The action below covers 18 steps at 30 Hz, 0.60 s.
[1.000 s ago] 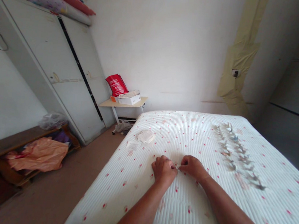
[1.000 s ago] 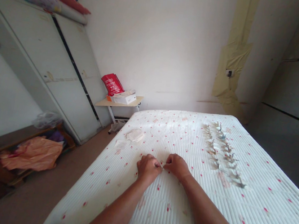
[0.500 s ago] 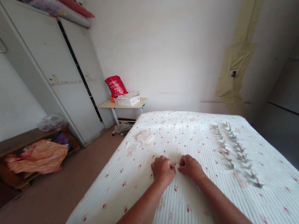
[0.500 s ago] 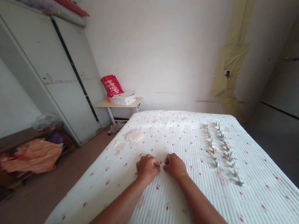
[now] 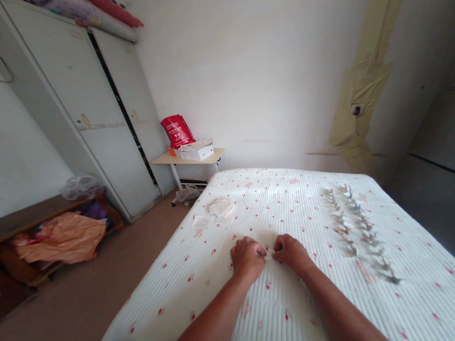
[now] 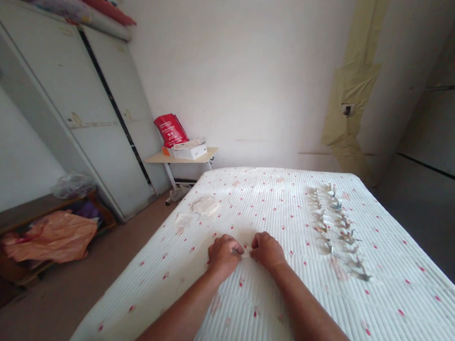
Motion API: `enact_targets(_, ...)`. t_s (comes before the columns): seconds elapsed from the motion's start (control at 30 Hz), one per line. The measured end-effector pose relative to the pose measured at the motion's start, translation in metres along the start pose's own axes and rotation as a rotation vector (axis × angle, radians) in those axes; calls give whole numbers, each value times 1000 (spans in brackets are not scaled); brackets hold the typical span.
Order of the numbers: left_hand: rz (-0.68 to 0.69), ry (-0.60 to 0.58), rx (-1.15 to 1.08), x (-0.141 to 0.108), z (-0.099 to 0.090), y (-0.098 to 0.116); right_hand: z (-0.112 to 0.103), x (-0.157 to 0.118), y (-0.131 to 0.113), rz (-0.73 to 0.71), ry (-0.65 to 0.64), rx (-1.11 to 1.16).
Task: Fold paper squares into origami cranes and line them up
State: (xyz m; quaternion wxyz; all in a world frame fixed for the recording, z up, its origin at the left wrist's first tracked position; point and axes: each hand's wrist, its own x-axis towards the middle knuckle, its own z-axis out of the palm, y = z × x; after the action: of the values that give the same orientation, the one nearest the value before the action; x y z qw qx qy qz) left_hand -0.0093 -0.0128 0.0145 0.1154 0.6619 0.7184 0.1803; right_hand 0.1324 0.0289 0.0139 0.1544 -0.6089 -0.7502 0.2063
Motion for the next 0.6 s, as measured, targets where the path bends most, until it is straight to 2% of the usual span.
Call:
enact_targets(0.17, 33, 17, -7, -1, -1, -4, 1, 3, 3, -6, -9, 15)
enact_targets(0.43, -39, 1, 82, -2, -7, 12, 1, 3, 3, 0, -5, 23)
enact_targets(0.6, -24, 15, 76, -3, -6, 10, 2, 4, 5, -5, -5, 37)
